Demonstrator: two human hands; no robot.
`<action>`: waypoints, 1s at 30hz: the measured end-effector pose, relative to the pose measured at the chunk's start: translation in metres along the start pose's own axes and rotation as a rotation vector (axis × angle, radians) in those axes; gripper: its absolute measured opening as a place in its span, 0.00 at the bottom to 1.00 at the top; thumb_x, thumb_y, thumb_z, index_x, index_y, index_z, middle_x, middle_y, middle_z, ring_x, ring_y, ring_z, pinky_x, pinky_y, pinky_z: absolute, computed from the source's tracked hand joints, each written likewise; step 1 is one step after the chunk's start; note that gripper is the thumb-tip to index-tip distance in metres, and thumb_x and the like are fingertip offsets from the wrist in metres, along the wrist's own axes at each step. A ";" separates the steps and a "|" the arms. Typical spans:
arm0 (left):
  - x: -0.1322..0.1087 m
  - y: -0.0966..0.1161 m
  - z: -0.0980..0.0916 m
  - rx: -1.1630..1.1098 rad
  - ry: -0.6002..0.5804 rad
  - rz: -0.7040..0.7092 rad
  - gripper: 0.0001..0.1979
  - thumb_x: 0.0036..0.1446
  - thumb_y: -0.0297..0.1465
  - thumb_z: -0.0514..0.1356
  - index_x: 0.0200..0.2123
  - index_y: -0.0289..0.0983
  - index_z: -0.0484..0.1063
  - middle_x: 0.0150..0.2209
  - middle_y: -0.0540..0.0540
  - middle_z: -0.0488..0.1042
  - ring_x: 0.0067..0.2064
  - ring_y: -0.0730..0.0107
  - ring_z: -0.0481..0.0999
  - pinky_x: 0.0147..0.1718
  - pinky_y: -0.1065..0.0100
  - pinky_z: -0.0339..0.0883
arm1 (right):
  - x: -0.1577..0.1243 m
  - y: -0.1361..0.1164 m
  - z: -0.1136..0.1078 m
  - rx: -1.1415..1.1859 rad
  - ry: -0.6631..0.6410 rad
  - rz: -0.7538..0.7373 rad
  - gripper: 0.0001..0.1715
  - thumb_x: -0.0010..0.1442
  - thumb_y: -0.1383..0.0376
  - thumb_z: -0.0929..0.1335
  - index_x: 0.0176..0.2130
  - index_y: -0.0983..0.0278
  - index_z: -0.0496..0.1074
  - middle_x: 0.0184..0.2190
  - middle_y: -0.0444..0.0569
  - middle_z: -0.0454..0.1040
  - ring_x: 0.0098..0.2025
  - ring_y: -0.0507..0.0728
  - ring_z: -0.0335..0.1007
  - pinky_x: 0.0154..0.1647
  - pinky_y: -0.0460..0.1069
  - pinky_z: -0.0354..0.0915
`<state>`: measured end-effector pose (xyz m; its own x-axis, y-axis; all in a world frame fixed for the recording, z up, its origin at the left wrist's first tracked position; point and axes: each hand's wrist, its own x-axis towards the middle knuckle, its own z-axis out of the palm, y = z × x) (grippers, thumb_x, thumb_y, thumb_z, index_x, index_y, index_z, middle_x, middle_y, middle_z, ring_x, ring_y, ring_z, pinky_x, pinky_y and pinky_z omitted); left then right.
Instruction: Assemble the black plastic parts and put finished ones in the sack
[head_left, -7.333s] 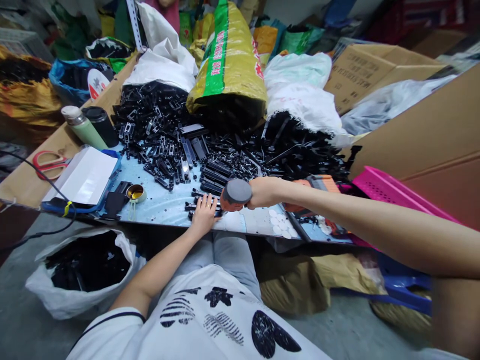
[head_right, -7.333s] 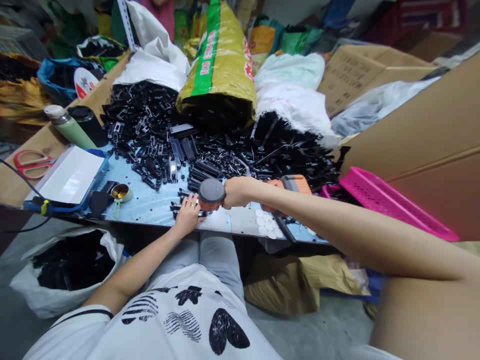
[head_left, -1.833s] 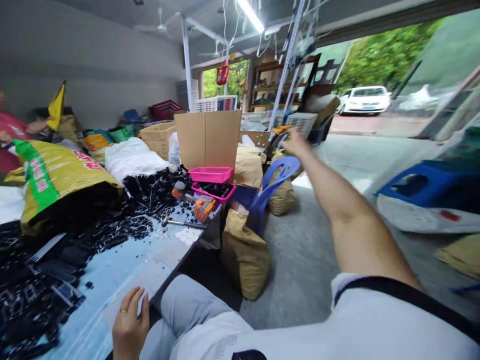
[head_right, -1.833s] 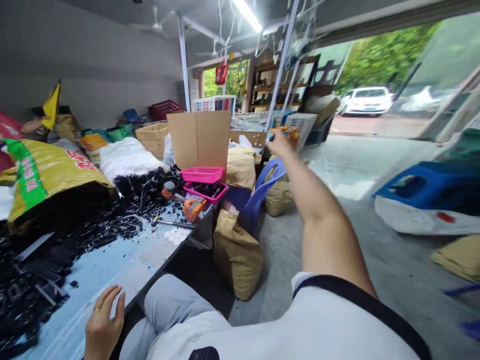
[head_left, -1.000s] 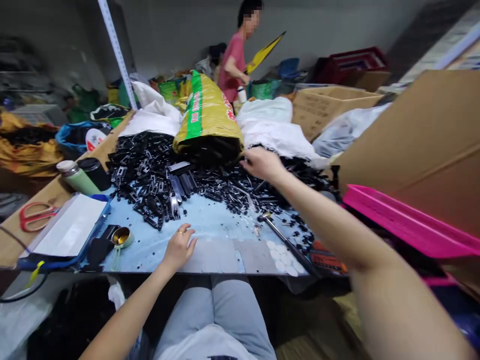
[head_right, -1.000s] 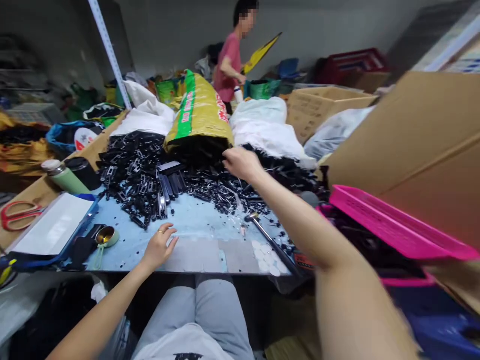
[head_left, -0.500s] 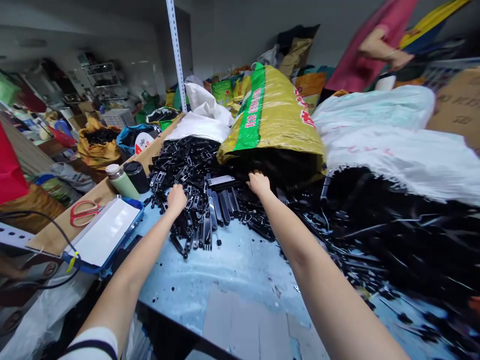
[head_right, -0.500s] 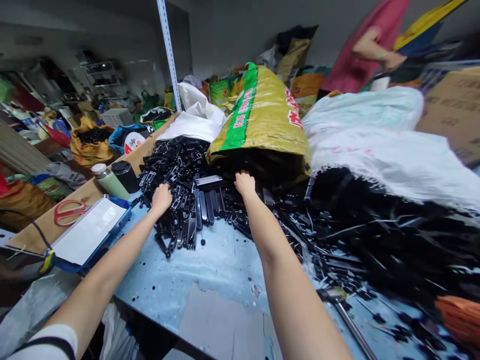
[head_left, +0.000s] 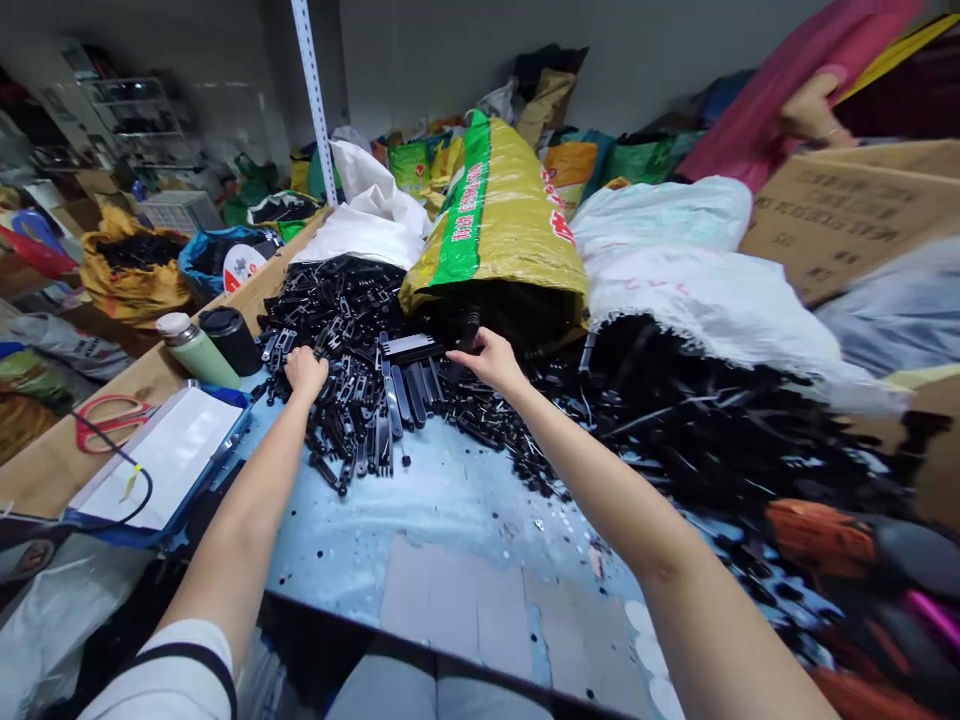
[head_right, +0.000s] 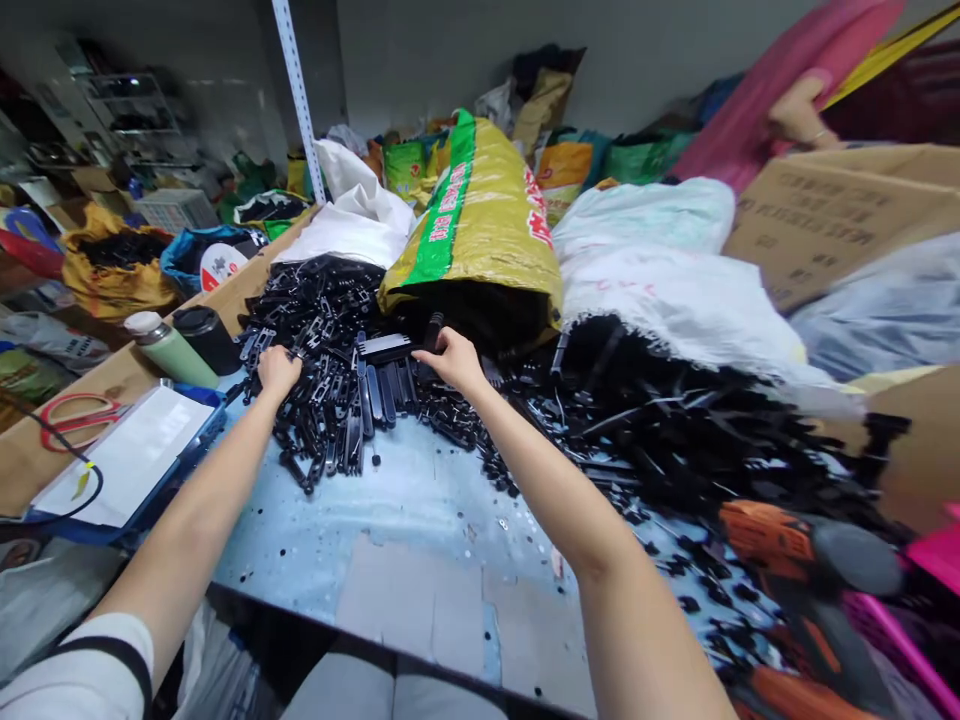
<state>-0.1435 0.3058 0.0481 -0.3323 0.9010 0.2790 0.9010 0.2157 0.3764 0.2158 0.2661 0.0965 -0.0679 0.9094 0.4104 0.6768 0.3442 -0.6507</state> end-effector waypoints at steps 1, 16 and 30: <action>-0.010 0.000 -0.007 -0.086 0.022 -0.038 0.13 0.54 0.35 0.55 0.38 0.31 0.69 0.41 0.35 0.71 0.46 0.52 0.68 0.45 0.57 0.62 | -0.017 -0.008 -0.003 0.087 -0.004 0.033 0.30 0.45 0.50 0.72 0.43 0.64 0.66 0.31 0.46 0.72 0.34 0.56 0.68 0.37 0.50 0.64; -0.310 0.030 -0.084 -0.816 -0.502 0.197 0.14 0.63 0.38 0.46 0.27 0.39 0.58 0.18 0.56 0.59 0.23 0.75 0.64 0.27 0.72 0.58 | -0.337 -0.039 -0.021 0.202 -0.310 0.121 0.19 0.51 0.54 0.72 0.41 0.57 0.69 0.39 0.51 0.73 0.44 0.62 0.69 0.48 0.60 0.63; -0.372 0.048 -0.085 -0.918 -0.529 0.270 0.20 0.61 0.37 0.52 0.55 0.38 0.65 0.36 0.46 0.68 0.26 0.77 0.68 0.25 0.73 0.65 | -0.317 -0.094 0.016 0.916 -0.309 0.432 0.37 0.60 0.48 0.61 0.63 0.60 0.53 0.24 0.42 0.64 0.21 0.48 0.61 0.20 0.44 0.61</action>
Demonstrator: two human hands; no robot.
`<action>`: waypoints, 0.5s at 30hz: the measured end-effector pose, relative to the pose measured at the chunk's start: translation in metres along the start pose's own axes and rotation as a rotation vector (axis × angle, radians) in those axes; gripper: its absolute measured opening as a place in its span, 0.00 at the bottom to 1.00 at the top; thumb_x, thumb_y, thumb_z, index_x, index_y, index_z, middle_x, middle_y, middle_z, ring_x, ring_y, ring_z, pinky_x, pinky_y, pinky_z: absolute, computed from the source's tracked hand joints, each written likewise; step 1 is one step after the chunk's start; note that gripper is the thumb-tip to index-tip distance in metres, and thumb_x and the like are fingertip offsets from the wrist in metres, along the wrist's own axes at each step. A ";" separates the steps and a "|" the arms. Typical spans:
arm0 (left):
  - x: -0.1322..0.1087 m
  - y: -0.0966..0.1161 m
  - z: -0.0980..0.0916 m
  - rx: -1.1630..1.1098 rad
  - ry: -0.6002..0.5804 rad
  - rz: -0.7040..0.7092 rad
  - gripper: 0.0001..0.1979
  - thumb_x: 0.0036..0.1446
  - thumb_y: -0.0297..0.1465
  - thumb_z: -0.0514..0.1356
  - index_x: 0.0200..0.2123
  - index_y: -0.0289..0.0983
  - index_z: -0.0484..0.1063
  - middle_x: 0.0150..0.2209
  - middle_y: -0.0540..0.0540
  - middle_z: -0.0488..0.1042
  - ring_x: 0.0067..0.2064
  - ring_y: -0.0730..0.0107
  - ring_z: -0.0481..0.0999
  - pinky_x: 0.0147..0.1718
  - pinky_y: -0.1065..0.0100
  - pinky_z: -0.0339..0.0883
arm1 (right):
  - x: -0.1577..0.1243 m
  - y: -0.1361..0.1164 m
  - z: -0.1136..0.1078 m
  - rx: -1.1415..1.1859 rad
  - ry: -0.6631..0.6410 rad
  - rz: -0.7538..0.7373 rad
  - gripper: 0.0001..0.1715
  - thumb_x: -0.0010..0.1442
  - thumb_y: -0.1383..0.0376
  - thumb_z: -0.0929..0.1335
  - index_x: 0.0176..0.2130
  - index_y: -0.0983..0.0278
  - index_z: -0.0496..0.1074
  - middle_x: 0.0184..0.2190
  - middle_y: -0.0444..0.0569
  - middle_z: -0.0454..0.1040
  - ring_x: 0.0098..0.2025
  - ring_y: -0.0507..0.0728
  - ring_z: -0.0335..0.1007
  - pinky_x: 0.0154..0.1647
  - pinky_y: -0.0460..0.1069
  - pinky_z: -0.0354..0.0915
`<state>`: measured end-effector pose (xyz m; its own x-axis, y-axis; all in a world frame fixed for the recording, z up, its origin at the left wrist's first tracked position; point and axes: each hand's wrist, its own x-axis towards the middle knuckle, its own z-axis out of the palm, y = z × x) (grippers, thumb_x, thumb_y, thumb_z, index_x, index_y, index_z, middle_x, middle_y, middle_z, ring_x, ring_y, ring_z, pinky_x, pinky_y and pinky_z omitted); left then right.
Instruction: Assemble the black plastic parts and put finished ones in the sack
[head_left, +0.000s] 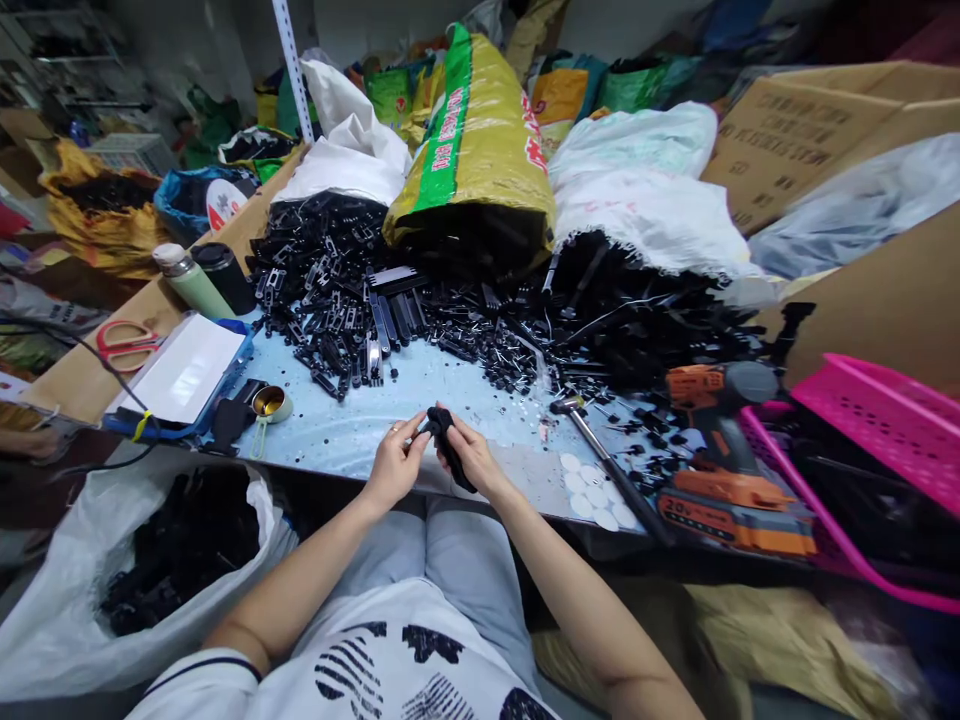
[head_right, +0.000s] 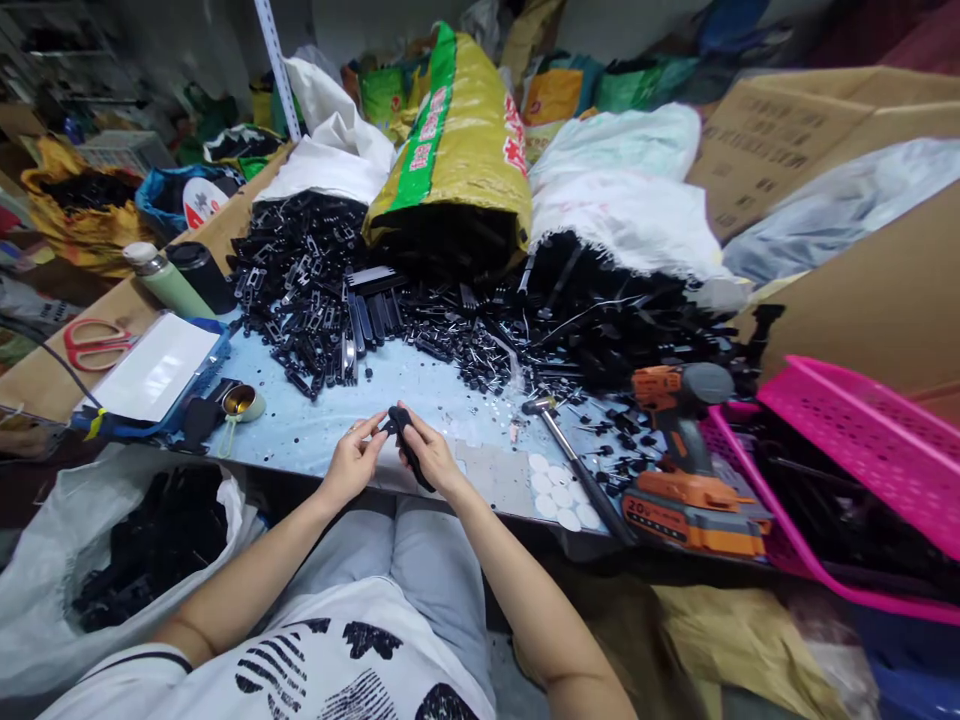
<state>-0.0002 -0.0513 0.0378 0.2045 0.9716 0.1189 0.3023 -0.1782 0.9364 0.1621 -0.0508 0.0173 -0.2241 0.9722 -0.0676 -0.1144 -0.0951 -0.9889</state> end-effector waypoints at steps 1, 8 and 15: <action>0.000 0.001 -0.002 0.067 0.002 0.054 0.19 0.61 0.36 0.52 0.54 0.38 0.67 0.36 0.45 0.68 0.30 0.74 0.69 0.29 0.71 0.67 | -0.003 -0.003 -0.006 -0.050 -0.030 -0.026 0.37 0.60 0.49 0.62 0.63 0.60 0.54 0.24 0.42 0.64 0.20 0.47 0.60 0.20 0.44 0.60; -0.003 0.006 0.006 0.217 0.071 0.247 0.18 0.64 0.34 0.49 0.54 0.39 0.68 0.36 0.44 0.68 0.38 0.69 0.70 0.40 0.67 0.67 | -0.010 -0.016 -0.024 -0.386 -0.057 -0.163 0.31 0.60 0.55 0.64 0.61 0.56 0.60 0.29 0.45 0.69 0.23 0.48 0.60 0.28 0.47 0.65; 0.008 0.011 0.017 0.141 0.247 0.299 0.18 0.64 0.35 0.48 0.52 0.37 0.68 0.37 0.42 0.69 0.39 0.68 0.71 0.41 0.66 0.68 | -0.013 -0.002 0.009 -0.339 0.116 -0.216 0.33 0.62 0.55 0.61 0.64 0.54 0.52 0.38 0.48 0.71 0.23 0.49 0.61 0.29 0.49 0.67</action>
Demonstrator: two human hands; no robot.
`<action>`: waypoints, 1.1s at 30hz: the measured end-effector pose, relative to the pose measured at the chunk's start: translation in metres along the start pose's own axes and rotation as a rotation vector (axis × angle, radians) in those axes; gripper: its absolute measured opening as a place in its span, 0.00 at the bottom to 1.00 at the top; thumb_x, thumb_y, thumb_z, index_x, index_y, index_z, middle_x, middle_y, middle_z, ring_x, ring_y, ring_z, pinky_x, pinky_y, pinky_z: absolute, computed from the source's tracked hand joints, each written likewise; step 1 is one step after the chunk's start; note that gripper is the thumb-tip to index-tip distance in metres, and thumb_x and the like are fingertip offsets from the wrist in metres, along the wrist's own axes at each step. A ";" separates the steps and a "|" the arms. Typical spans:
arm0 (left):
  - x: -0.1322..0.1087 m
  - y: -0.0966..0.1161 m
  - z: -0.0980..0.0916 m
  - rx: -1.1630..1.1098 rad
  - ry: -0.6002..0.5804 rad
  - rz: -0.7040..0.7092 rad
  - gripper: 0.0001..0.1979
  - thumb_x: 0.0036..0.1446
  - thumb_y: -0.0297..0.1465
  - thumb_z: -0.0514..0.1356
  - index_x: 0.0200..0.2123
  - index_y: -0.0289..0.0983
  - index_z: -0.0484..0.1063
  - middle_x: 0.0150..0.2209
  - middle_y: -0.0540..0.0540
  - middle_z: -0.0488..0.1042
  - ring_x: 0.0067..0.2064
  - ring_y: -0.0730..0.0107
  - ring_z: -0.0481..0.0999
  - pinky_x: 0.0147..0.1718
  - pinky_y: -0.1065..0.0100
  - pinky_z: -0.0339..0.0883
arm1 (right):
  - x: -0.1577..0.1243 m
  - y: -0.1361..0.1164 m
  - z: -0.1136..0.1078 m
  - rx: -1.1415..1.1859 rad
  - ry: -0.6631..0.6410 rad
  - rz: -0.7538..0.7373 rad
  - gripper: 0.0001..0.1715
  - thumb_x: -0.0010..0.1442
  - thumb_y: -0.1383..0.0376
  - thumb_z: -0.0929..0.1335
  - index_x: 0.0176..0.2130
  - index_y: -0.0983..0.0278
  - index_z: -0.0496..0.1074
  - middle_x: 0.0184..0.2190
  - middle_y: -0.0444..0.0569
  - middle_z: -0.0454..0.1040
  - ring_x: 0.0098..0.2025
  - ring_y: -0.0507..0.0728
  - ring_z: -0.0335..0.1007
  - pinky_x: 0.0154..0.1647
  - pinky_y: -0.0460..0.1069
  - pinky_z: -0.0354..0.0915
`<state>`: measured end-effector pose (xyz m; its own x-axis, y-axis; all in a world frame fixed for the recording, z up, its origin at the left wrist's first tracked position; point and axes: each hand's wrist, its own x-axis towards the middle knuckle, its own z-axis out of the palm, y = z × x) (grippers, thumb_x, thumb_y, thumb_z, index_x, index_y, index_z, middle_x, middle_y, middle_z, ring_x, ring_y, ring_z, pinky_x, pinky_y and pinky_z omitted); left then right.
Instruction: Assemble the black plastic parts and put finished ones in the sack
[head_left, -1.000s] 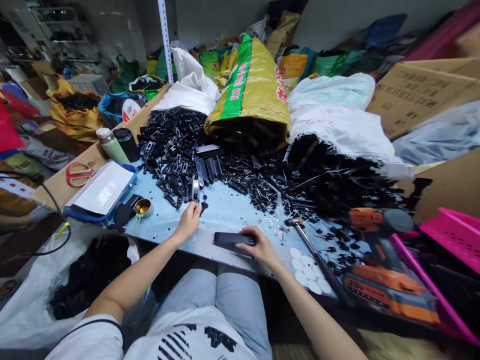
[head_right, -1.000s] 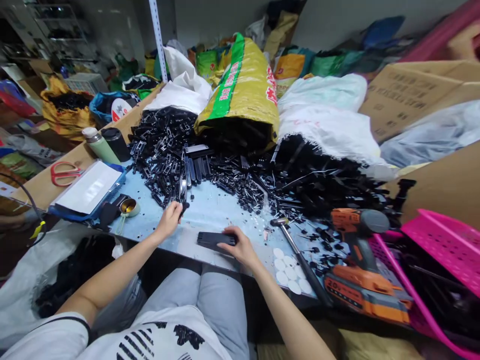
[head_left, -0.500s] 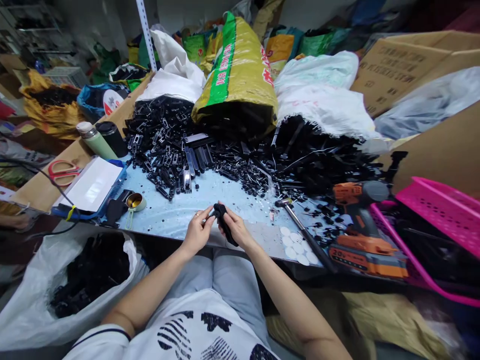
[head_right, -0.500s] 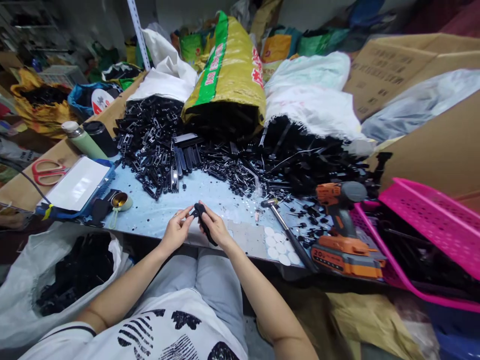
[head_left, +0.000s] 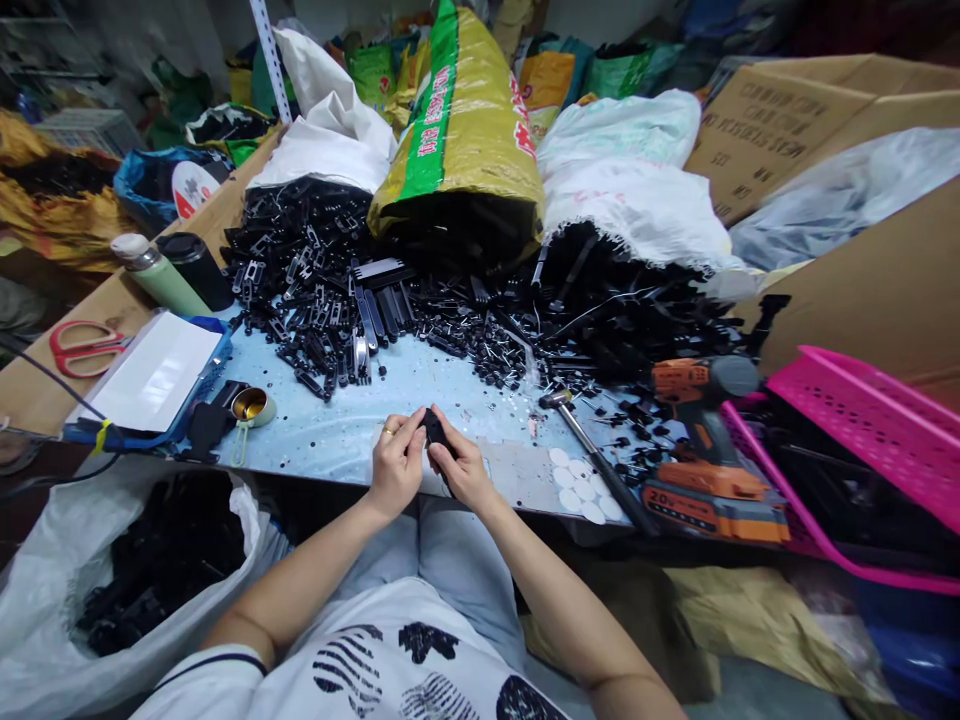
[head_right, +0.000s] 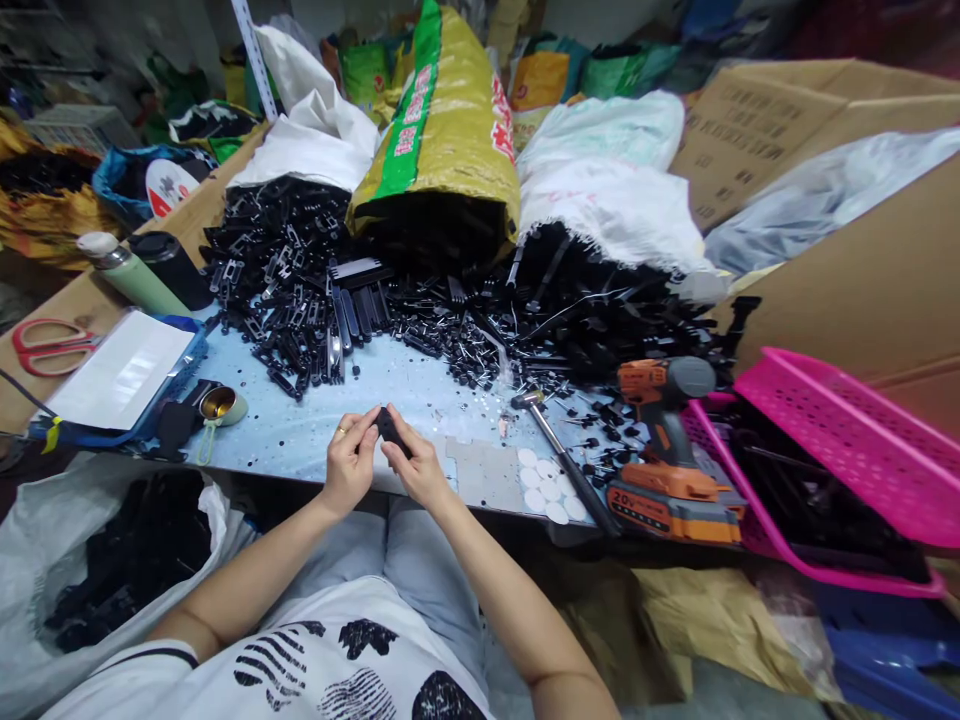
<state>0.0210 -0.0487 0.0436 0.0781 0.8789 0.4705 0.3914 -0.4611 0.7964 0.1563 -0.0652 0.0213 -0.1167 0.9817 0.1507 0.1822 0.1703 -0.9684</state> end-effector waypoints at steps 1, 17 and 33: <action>0.001 -0.004 0.000 0.001 -0.032 0.010 0.18 0.64 0.35 0.48 0.52 0.37 0.69 0.37 0.42 0.70 0.40 0.67 0.71 0.41 0.65 0.68 | -0.001 0.001 0.004 -0.018 0.012 0.004 0.33 0.62 0.54 0.61 0.64 0.54 0.52 0.40 0.49 0.71 0.25 0.50 0.63 0.31 0.50 0.68; 0.013 -0.035 0.008 0.531 -0.840 0.408 0.22 0.56 0.18 0.49 0.50 0.42 0.68 0.42 0.42 0.72 0.48 0.59 0.69 0.54 0.49 0.54 | 0.122 0.052 -0.246 -1.607 0.015 0.517 0.17 0.58 0.75 0.59 0.43 0.70 0.72 0.42 0.61 0.71 0.47 0.61 0.62 0.42 0.52 0.60; -0.002 -0.033 0.000 0.781 -0.776 0.385 0.17 0.61 0.23 0.48 0.53 0.36 0.63 0.40 0.41 0.69 0.43 0.61 0.67 0.39 0.61 0.60 | 0.161 0.037 -0.292 -1.873 -0.164 0.137 0.16 0.63 0.71 0.57 0.41 0.69 0.72 0.37 0.55 0.74 0.43 0.57 0.66 0.54 0.57 0.46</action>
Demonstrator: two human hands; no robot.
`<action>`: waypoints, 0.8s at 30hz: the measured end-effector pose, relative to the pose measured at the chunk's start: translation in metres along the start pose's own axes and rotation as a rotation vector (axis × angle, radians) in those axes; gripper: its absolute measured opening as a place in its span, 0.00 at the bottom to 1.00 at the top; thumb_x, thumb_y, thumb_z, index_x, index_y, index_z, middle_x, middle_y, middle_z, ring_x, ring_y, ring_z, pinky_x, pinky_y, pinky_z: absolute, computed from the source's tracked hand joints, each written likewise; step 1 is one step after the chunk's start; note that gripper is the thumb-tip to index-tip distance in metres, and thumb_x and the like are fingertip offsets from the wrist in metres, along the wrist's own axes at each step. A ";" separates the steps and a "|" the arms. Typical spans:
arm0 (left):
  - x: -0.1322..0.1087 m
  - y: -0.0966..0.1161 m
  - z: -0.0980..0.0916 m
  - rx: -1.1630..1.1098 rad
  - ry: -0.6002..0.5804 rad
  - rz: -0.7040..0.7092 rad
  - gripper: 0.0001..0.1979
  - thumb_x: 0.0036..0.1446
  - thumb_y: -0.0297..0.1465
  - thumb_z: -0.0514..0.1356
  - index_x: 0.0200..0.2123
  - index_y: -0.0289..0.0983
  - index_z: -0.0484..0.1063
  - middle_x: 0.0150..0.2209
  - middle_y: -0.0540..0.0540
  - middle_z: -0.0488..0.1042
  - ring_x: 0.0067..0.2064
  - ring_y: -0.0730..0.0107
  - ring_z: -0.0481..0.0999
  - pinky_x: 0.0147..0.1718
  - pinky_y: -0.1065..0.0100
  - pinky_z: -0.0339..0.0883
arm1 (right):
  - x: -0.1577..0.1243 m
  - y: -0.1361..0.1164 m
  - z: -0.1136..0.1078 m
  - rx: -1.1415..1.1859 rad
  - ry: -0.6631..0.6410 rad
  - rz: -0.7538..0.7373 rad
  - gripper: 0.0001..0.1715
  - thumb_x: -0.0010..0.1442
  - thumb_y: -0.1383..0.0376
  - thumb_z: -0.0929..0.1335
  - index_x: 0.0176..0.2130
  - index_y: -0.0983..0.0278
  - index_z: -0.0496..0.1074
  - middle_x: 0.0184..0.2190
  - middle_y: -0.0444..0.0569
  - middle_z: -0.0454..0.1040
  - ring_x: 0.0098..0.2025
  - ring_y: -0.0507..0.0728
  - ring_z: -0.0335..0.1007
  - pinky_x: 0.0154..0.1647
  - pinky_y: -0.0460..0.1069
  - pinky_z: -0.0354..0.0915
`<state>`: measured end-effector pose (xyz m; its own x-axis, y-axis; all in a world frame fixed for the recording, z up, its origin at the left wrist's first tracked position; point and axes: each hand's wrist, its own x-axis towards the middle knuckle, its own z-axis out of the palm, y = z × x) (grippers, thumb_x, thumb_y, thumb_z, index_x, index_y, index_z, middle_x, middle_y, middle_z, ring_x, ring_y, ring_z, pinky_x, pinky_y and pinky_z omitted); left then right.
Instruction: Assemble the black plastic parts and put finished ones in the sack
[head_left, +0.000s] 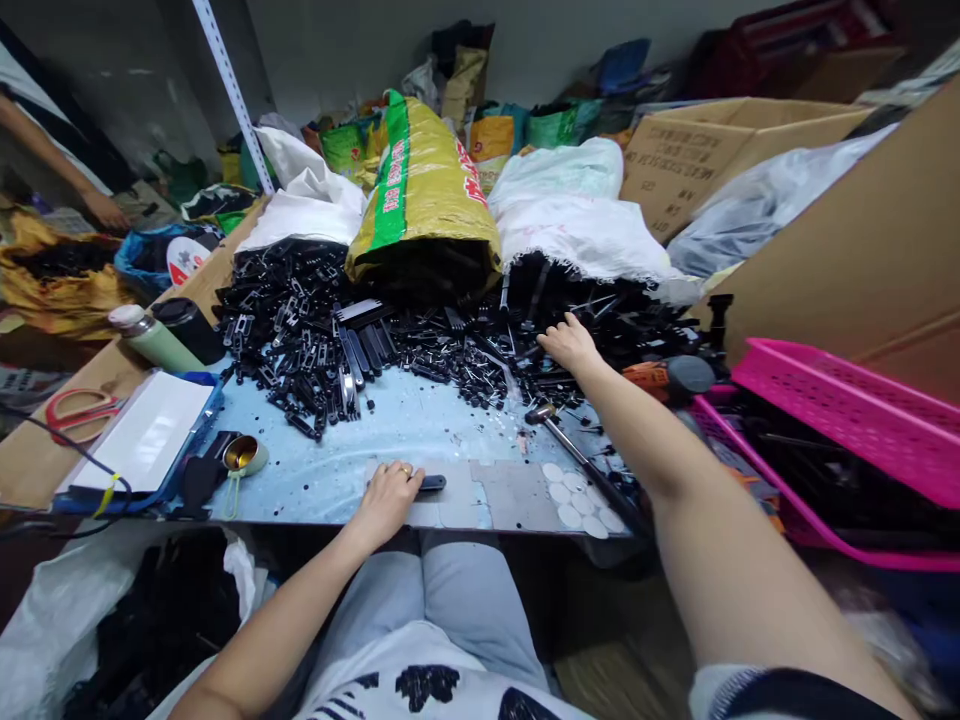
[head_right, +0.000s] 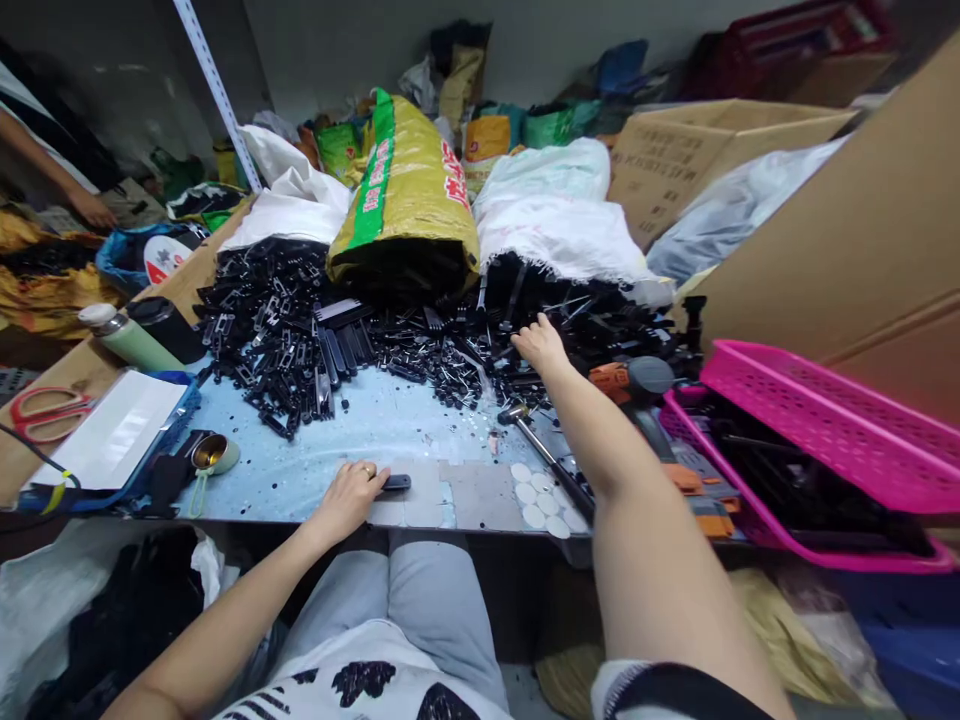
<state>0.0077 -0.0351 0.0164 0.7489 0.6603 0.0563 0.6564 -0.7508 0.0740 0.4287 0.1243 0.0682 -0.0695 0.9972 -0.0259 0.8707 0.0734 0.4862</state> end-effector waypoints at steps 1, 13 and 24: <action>-0.002 -0.001 0.001 0.002 -0.008 -0.010 0.17 0.61 0.23 0.48 0.53 0.36 0.63 0.40 0.41 0.69 0.44 0.61 0.67 0.39 0.61 0.60 | -0.007 -0.003 -0.007 0.027 0.008 -0.031 0.15 0.62 0.70 0.58 0.41 0.69 0.72 0.37 0.57 0.73 0.42 0.57 0.67 0.51 0.55 0.50; -0.008 -0.003 0.009 -0.095 -0.021 -0.063 0.16 0.62 0.27 0.50 0.53 0.37 0.62 0.41 0.41 0.69 0.44 0.60 0.67 0.40 0.61 0.63 | -0.098 -0.036 -0.029 0.186 0.169 0.467 0.24 0.65 0.66 0.54 0.54 0.77 0.61 0.57 0.75 0.54 0.46 0.68 0.63 0.37 0.58 0.62; -0.005 -0.004 0.017 -0.090 0.016 0.008 0.14 0.63 0.27 0.50 0.52 0.35 0.63 0.39 0.41 0.70 0.42 0.61 0.70 0.38 0.62 0.63 | -0.152 -0.113 0.009 0.624 -0.219 0.725 0.32 0.61 0.51 0.59 0.47 0.77 0.67 0.36 0.74 0.70 0.43 0.76 0.68 0.40 0.66 0.60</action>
<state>0.0030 -0.0354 -0.0010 0.7524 0.6547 0.0728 0.6387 -0.7521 0.1627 0.3453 -0.0360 0.0094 0.6207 0.7782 -0.0951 0.7719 -0.6279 -0.0993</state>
